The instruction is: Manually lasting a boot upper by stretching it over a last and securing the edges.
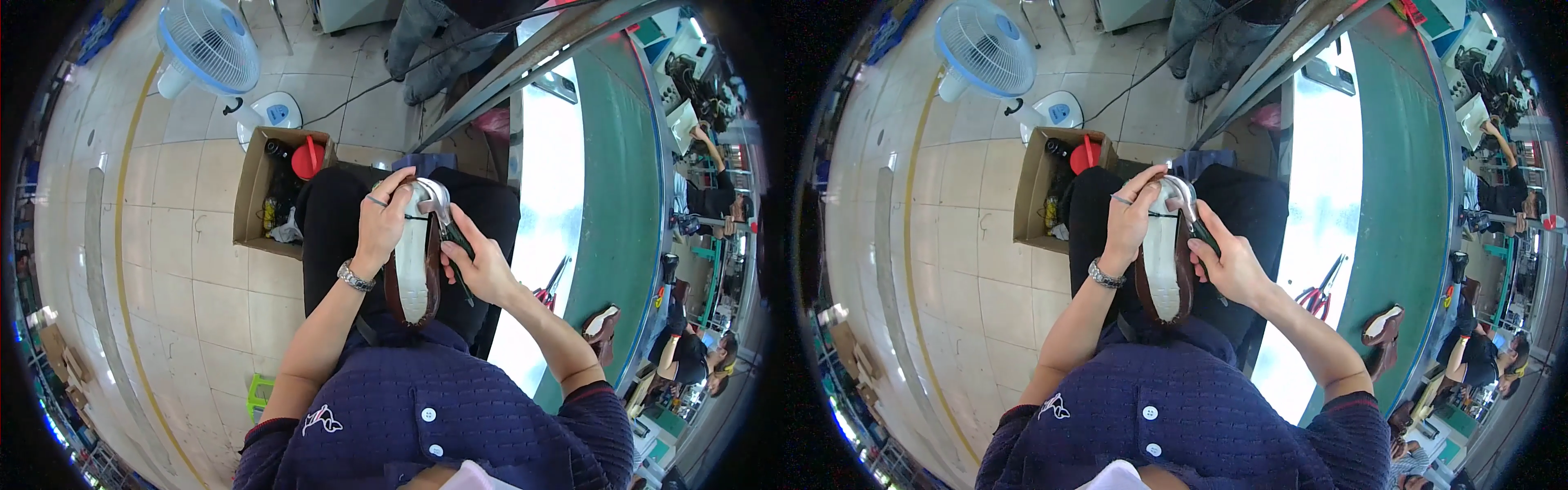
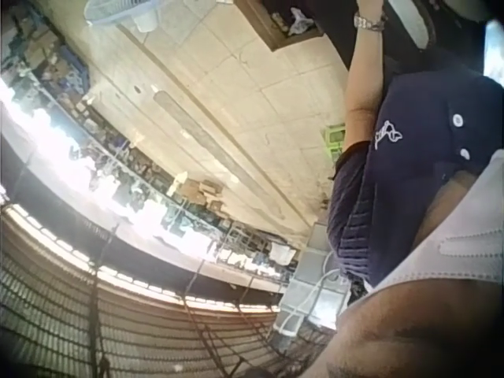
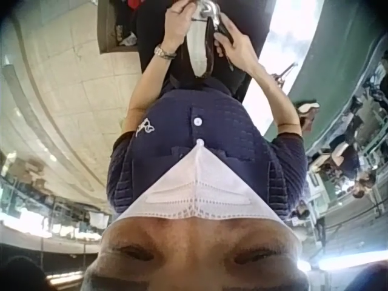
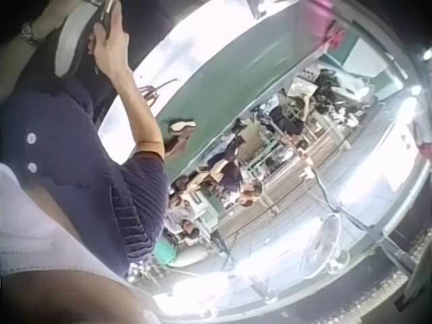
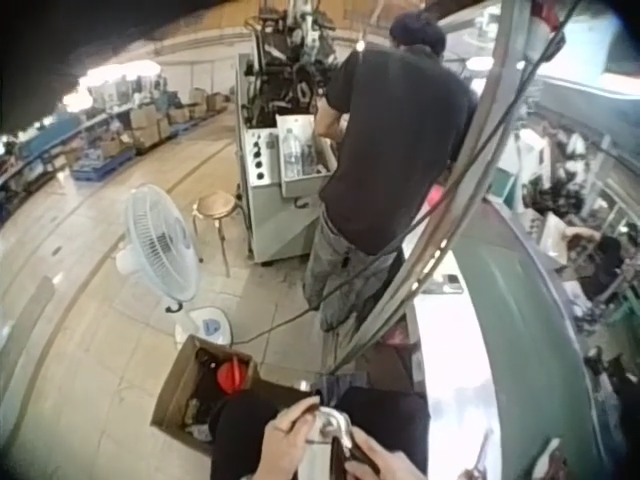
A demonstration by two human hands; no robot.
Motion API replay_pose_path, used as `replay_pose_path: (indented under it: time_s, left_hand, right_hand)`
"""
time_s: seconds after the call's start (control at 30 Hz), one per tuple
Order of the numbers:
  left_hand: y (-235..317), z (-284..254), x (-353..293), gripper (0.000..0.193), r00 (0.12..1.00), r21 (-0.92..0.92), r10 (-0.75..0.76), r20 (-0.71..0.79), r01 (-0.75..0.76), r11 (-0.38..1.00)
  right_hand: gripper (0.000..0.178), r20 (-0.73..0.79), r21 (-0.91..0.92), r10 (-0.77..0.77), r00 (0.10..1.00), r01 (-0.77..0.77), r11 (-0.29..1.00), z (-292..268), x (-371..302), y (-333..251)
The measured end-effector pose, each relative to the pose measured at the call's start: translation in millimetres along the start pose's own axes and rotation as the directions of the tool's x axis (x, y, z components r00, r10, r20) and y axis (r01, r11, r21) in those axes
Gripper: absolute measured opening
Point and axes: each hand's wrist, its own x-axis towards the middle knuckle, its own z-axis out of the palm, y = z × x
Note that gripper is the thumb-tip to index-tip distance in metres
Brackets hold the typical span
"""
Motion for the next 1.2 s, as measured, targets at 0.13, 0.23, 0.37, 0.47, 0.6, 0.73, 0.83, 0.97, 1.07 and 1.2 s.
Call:
replay_pose_path:
  time_s: [0.13, 0.23, 0.37, 0.47, 0.6, 0.73, 0.83, 0.97, 1.07, 1.2]
  left_hand:
    - [3.8, 0.2, -1.0, 0.032, 1.0, -0.02, -0.02, 0.014, 0.02, 1.0]
    - [3.8, -2.5, -3.7, 0.032, 0.998, -0.03, -0.056, 0.028, 0.057, 0.998]
    - [-0.9, -8.2, -1.4, 0.034, 0.99, -0.105, -0.092, 0.108, 0.104, 0.989]
    - [12.3, 2.5, -4.4, 0.035, 0.97, -0.438, -0.239, 0.041, 0.232, 0.869]
    - [14.8, 2.8, 5.3, 0.035, 0.927, -0.432, -0.374, 0.02, 0.345, 0.833]
    - [6.7, -2.6, 9.2, 0.034, 0.96, -0.304, -0.275, 0.058, 0.279, 0.911]
    - [2.2, -3.9, 8.8, 0.034, 0.967, -0.273, -0.244, 0.067, 0.254, 0.928]
    - [4.5, 1.8, 4.5, 0.033, 0.979, -0.187, -0.197, 0.051, 0.203, 0.961]
    - [-7.3, -0.7, 5.5, 0.033, 0.997, -0.029, -0.071, 0.028, 0.072, 0.997]
    - [-7.8, -6.1, 6.9, 0.032, 0.997, 0.126, 0.059, 0.047, -0.064, 0.99]
  right_hand:
    - [0.059, 0.004, -0.002, -0.031, 1.0, 0.031, 1.0, -7.4, -0.2, -0.2]
    - [0.057, 0.102, -0.036, 0.019, 0.995, -0.015, 0.999, -14.8, -1.6, -13.6]
    - [0.057, 0.118, -0.141, 0.048, 0.992, -0.031, 0.99, -19.6, -0.2, -20.5]
    - [0.057, 0.106, -0.16, 0.019, 0.994, -0.002, 0.987, -16.4, -0.3, -12.3]
    - [0.058, 0.08, -0.184, 0.007, 0.997, 0.007, 0.983, -14.0, -1.0, -14.7]
    - [0.058, 0.066, -0.204, -0.012, 0.998, 0.026, 0.979, -13.0, -1.9, -6.5]
    - [0.058, 0.068, -0.222, -0.017, 0.998, 0.032, 0.974, -14.8, -1.4, -10.8]
    - [0.059, 0.116, -0.339, 0.119, 0.986, -0.074, 0.938, -23.4, -2.1, -37.3]
    - [0.058, 0.152, -0.449, 0.178, 0.972, -0.093, 0.889, -36.4, 4.1, -52.4]
    - [0.061, 0.115, -0.582, 0.044, 0.992, 0.032, 0.812, -33.7, 0.6, -83.7]
